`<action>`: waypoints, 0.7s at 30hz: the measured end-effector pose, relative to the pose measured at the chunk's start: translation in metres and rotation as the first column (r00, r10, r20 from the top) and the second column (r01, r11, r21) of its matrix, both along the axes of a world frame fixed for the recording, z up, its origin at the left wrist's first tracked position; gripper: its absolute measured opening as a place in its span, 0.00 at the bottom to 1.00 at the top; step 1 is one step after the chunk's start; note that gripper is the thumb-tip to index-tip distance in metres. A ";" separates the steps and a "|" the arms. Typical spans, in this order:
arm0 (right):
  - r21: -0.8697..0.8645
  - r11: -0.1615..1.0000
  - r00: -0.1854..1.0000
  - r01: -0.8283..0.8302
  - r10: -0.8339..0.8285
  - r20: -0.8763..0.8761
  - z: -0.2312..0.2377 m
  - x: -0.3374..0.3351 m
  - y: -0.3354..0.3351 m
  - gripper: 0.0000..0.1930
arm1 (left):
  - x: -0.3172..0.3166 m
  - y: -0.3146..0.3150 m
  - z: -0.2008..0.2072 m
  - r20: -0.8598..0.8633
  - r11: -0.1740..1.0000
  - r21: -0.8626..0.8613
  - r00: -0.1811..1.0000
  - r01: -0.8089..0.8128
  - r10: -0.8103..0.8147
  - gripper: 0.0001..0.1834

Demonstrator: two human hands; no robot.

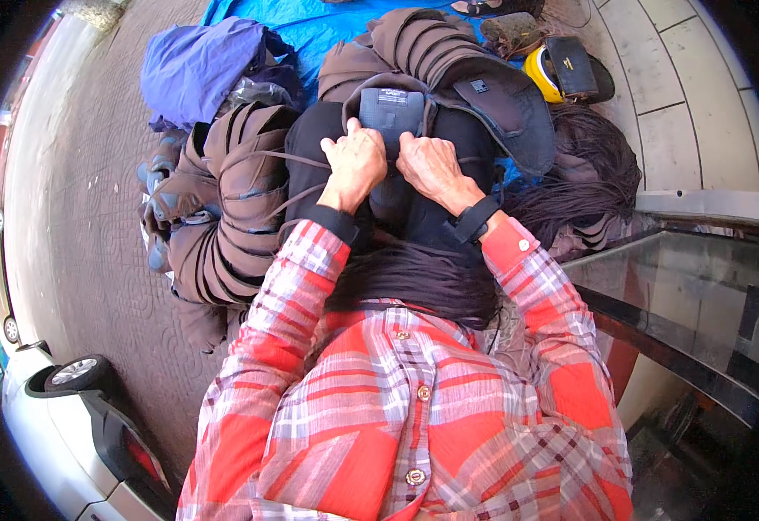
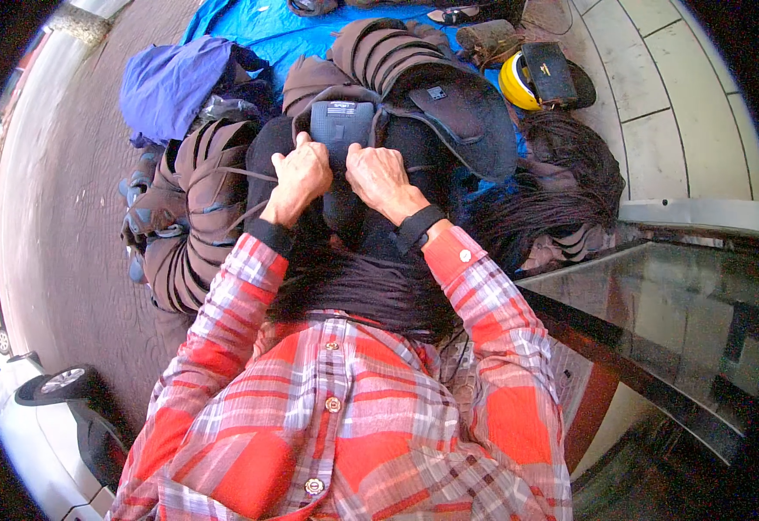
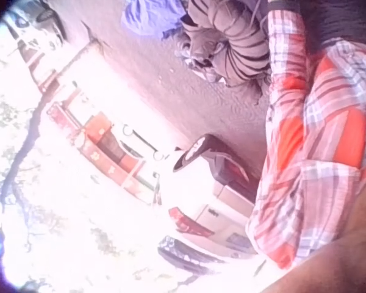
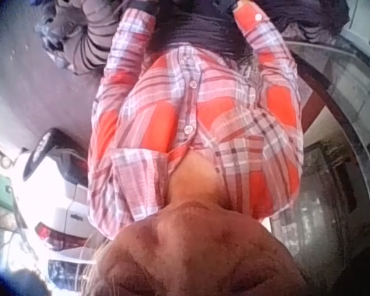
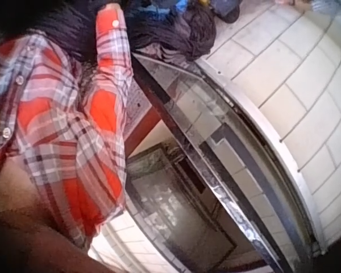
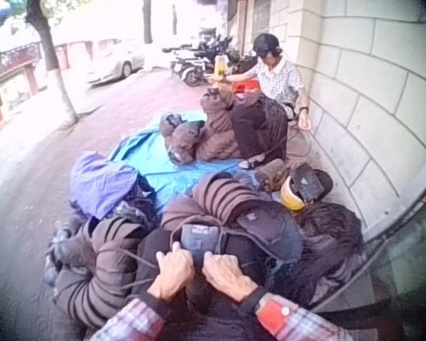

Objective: Lacing a blue shoe upper component while sitting on the ground.

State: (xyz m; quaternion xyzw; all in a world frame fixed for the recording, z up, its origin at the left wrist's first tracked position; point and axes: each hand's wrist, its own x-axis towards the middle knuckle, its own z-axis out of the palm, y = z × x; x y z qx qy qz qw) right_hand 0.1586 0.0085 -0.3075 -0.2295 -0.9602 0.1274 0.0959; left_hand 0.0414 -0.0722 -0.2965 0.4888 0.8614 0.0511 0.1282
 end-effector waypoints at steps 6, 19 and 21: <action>-0.042 0.990 0.989 -0.136 0.137 0.045 0.002 -0.004 0.015 0.05 | -0.006 0.013 0.006 0.083 0.998 -0.066 0.996 -0.019 0.024 0.12; -0.858 -0.085 0.768 -0.507 -0.497 -0.404 0.040 -0.034 0.023 0.10 | -0.004 -0.012 -0.024 -0.128 0.990 0.055 0.984 0.130 -0.122 0.07; -0.849 0.427 0.822 -0.310 -0.328 -0.465 0.010 -0.036 0.017 0.10 | -0.003 -0.013 -0.022 -0.128 0.978 0.155 0.984 0.142 -0.123 0.07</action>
